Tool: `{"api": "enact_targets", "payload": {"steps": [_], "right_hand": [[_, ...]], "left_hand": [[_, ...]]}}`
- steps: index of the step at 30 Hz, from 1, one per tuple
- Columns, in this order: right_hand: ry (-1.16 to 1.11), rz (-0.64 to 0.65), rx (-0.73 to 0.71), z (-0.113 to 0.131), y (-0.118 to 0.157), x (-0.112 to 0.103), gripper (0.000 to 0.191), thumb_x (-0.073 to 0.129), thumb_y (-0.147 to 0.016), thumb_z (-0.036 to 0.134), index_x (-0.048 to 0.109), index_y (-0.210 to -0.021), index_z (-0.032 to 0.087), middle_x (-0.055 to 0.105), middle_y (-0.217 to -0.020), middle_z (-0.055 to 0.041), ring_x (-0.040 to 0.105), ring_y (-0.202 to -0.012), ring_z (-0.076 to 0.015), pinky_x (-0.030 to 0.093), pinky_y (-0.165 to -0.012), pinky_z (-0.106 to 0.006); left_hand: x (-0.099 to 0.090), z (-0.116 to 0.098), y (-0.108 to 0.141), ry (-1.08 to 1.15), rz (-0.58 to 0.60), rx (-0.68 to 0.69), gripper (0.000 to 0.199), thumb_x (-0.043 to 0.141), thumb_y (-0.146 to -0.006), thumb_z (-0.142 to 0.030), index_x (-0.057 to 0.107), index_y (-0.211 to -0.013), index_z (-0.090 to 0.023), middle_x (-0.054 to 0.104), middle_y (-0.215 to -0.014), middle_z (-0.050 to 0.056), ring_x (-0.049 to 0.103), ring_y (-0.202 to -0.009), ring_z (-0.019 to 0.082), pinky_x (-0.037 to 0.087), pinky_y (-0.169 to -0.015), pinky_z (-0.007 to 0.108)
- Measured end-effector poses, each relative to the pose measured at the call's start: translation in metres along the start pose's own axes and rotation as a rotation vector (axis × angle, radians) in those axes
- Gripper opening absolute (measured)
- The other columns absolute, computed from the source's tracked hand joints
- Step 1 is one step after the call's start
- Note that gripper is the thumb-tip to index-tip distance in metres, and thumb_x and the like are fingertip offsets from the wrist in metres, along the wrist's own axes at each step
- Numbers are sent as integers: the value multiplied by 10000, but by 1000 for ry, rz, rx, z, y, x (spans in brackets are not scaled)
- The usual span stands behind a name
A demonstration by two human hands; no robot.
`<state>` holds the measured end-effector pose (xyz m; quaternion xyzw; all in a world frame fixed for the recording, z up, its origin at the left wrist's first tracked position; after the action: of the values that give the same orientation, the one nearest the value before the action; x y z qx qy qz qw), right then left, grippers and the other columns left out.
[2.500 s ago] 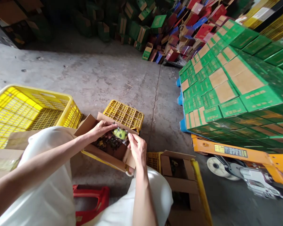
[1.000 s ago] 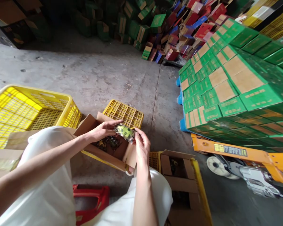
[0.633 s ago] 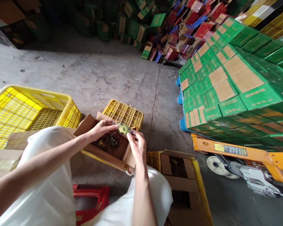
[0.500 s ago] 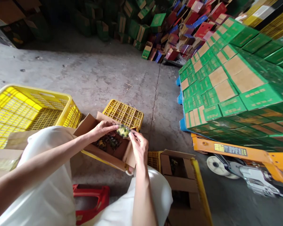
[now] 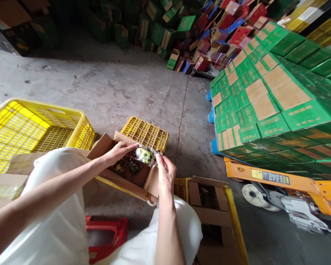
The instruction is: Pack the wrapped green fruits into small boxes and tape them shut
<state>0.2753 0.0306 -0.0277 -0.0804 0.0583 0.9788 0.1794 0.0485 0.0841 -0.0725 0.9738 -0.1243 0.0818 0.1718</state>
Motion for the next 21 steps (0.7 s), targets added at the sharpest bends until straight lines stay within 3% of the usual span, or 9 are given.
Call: {"api": "enact_targets", "payload": {"steps": [4,12,17,21], "right_hand": [[-68,-25,77,-9,-2,-1,593,860,-776,705,871,-1019,164,862,-1041,-137,792,-895,-280,640,-790,-382],[-83,-25,103,-16,-4,-3,593,879,-756,679,860,-1019,148,853,-986,-131,763,-824,-253,619,-741,-365],[23,47,29,-11,-6,0,608,860,-782,661,840,-1154,180,844,-1165,-151,789,-1028,-300,644,-919,-437],[175,125,-123,7,-1,5,582,809,-872,652,818,-1256,216,786,-1336,-156,736,-1231,-338,618,-1043,-486]], "left_hand": [[6,4,-1,118,51,-34,644,875,-721,-768,784,-760,-132,723,-729,56,623,-643,153,495,-624,271],[6,-7,3,102,47,31,624,883,-736,-739,738,-668,-136,627,-616,6,499,-560,104,385,-552,243],[2,-15,6,12,-2,80,639,859,-772,-737,682,-588,-152,520,-527,-25,360,-508,77,243,-505,253],[1,-14,5,-27,-24,71,627,840,-784,-744,727,-635,-146,538,-520,-23,352,-485,76,235,-483,250]]}}
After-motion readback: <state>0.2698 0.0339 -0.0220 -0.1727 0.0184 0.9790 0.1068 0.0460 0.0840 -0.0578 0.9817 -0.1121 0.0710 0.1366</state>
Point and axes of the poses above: each hand's wrist, its own y-axis away from the middle knuckle, its own x-axis out of the palm, z = x × y, the point moved 8 cm from there along -y, towards the middle knuckle
